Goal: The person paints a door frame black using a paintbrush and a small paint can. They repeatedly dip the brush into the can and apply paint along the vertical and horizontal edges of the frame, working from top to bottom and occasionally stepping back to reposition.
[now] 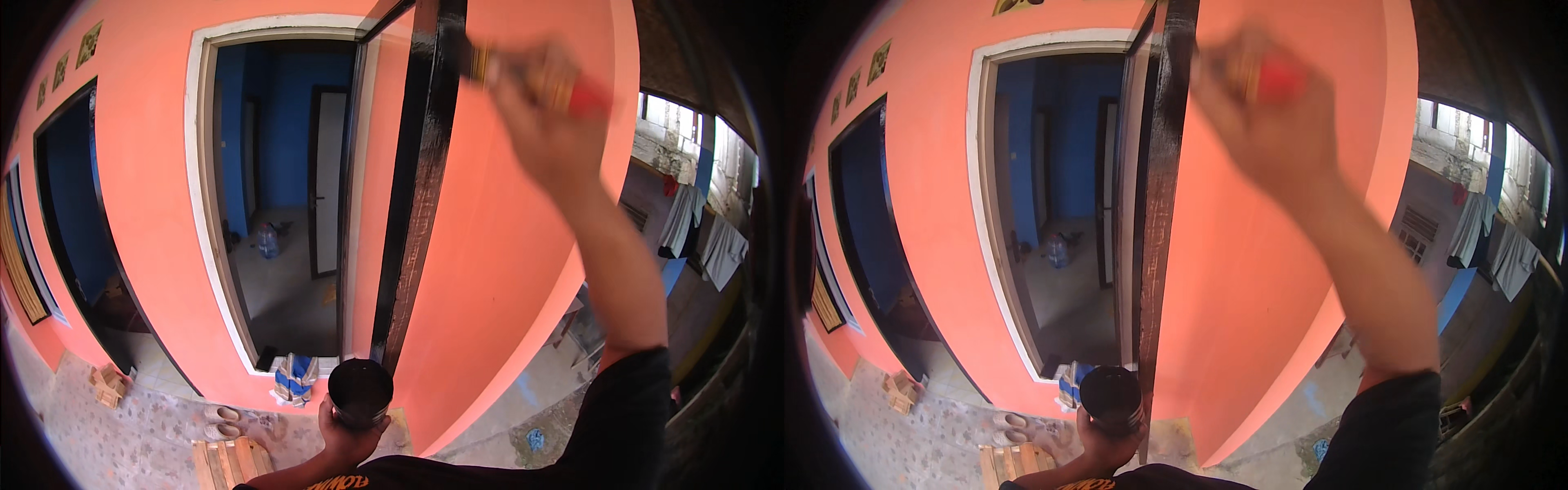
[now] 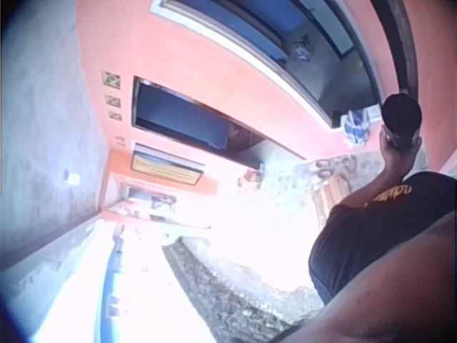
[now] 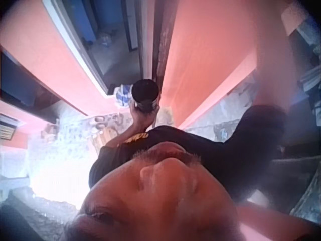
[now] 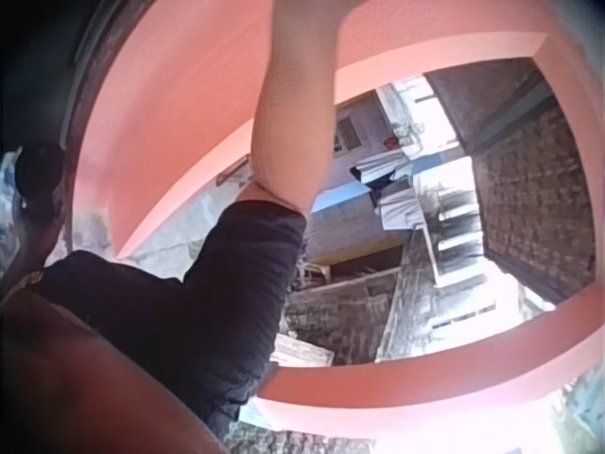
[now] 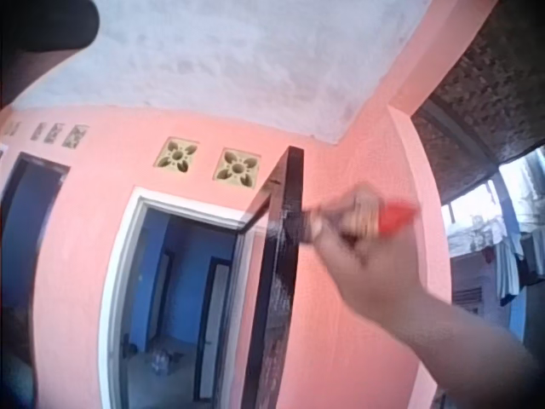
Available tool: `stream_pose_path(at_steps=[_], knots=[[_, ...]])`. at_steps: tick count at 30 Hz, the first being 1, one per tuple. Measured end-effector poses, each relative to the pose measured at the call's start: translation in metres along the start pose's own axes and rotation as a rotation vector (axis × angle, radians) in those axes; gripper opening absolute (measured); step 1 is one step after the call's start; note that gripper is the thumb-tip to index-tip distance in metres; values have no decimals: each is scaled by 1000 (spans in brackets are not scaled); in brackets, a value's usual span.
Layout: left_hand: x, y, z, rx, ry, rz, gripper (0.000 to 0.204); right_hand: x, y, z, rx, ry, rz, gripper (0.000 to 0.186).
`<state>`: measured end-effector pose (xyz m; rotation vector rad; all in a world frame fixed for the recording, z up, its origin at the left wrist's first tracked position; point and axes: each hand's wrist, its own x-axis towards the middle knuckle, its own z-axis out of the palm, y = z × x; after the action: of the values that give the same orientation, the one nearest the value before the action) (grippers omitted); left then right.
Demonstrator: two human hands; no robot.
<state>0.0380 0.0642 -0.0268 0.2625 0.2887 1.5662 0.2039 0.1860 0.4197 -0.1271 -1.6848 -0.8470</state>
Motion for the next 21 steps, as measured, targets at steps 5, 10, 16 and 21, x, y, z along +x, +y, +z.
stream_pose_path(at_steps=[5, 10, 16, 21], knots=[[0, 1, 2, -23, -6, -4, 63, -89, -56, -29, 553, -310, 309, 10], [7, 12, 28, -62, 79, 12, 79, 0, 0, -3, 263, -229, 292, 10], [9, 12, 17, -54, 23, -15, 68, 64, 7, 5, 224, 149, 156, 9], [4, 15, 23, -41, 13, -2, 68, -16, -20, 4, 255, -128, 90, 13]])
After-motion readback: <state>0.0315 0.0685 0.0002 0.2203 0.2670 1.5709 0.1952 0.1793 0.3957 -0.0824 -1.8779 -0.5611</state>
